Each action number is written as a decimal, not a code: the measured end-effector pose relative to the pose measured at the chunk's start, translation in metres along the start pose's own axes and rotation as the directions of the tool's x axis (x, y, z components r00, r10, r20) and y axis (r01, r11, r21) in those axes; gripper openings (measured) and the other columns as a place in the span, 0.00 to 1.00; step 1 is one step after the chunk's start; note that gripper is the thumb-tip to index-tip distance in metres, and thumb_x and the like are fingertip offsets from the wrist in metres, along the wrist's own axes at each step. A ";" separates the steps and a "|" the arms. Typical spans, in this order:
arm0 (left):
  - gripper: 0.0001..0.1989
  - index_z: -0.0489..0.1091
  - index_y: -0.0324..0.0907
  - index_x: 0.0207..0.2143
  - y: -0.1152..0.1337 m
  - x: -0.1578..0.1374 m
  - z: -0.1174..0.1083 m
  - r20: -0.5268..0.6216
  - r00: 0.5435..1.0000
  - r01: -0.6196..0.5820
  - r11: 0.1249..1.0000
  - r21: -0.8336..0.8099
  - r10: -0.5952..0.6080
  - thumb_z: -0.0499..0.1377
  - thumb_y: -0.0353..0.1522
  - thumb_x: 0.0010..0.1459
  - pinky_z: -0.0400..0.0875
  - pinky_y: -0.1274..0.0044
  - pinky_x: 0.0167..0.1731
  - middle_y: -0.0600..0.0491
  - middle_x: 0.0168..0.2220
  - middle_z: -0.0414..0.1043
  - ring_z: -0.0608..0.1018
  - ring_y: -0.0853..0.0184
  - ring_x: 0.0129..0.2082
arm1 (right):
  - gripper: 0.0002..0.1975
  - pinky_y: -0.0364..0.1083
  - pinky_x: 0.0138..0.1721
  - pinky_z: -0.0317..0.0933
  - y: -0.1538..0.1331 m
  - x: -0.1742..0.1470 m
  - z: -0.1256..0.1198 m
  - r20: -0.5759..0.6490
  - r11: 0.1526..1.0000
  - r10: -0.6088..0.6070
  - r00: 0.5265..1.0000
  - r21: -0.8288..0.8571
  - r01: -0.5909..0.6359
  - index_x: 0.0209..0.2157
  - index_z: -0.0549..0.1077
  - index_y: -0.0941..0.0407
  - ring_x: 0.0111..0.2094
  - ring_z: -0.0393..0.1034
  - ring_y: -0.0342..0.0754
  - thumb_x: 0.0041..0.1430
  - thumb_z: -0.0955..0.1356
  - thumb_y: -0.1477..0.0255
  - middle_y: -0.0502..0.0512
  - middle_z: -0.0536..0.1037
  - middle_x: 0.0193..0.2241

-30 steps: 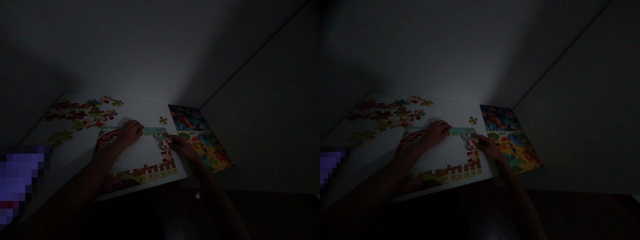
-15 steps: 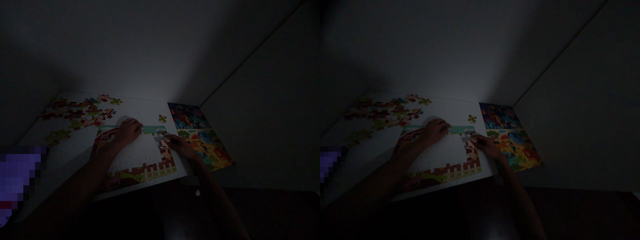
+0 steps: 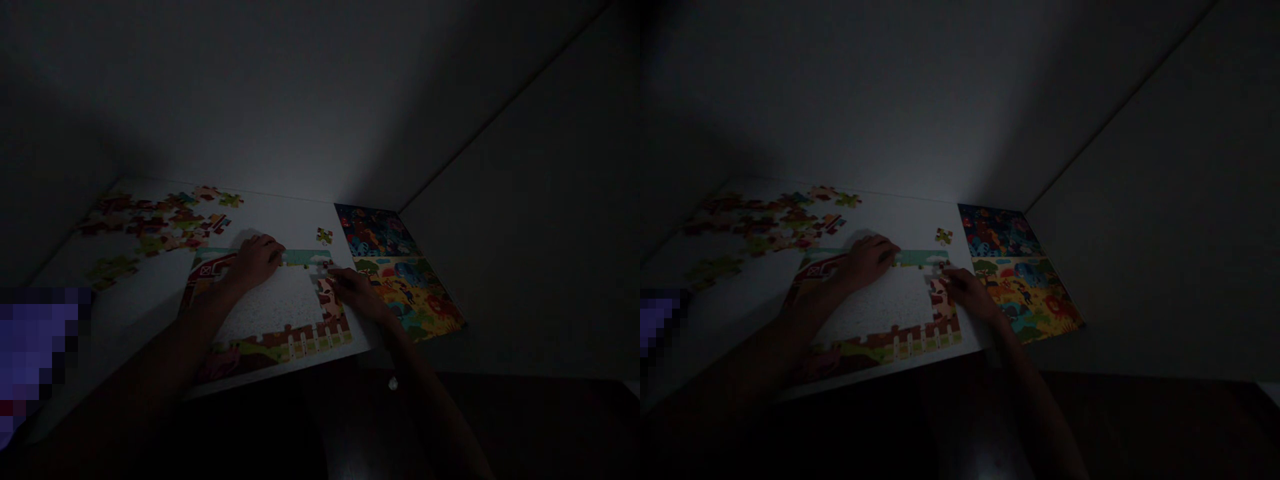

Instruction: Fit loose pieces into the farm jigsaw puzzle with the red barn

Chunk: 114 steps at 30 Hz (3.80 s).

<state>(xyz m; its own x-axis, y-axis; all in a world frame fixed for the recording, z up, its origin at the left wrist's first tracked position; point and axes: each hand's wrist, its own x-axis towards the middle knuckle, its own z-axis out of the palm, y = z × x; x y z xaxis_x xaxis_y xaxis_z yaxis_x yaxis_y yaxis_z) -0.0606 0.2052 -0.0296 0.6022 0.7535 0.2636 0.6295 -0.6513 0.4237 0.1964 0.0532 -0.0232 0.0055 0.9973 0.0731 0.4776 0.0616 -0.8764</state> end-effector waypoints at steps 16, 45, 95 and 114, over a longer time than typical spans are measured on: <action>0.13 0.75 0.43 0.42 0.001 0.000 -0.002 0.011 1.000 -0.014 1.000 0.009 0.014 0.52 0.33 0.62 0.63 0.65 0.51 0.48 0.45 0.73 0.72 0.57 0.48 | 0.11 0.51 0.48 0.63 -0.008 -0.014 0.018 -0.169 0.990 -0.040 0.985 -0.140 0.016 0.44 0.77 0.51 0.45 0.70 0.51 0.63 0.66 0.65 0.57 0.77 0.42; 0.13 0.75 0.42 0.42 0.002 -0.002 -0.003 -0.013 1.000 -0.026 1.000 0.015 0.027 0.51 0.32 0.62 0.63 0.64 0.50 0.48 0.45 0.73 0.72 0.58 0.48 | 0.17 0.56 0.58 0.61 -0.019 -0.040 0.038 -0.164 0.868 -0.169 0.972 -0.493 0.067 0.54 0.73 0.52 0.57 0.64 0.54 0.66 0.63 0.67 0.61 0.72 0.55; 0.13 0.75 0.43 0.42 0.003 -0.002 -0.005 -0.005 1.000 -0.026 0.999 0.034 0.026 0.51 0.32 0.62 0.65 0.64 0.50 0.48 0.44 0.73 0.73 0.58 0.46 | 0.15 0.52 0.43 0.67 0.009 0.060 -0.004 -0.292 0.914 -0.030 0.956 -0.395 -0.092 0.41 0.74 0.57 0.40 0.73 0.52 0.61 0.65 0.61 0.62 0.77 0.42; 0.14 0.74 0.43 0.44 0.007 -0.003 -0.007 0.026 0.999 -0.050 0.991 0.120 0.047 0.50 0.33 0.63 0.64 0.63 0.50 0.47 0.44 0.72 0.71 0.57 0.46 | 0.25 0.56 0.57 0.57 0.034 0.136 0.002 -0.178 0.809 -0.065 0.982 -0.586 -0.053 0.55 0.70 0.59 0.55 0.67 0.57 0.57 0.70 0.67 0.65 0.75 0.51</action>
<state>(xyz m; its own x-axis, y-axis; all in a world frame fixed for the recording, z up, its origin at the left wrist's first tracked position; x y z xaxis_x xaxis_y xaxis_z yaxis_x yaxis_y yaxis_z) -0.0612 0.1990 -0.0208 0.6438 0.7195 0.2605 0.6532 -0.6941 0.3027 0.2116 0.1909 -0.0439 0.1306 0.9681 0.2136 0.9006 -0.0258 -0.4338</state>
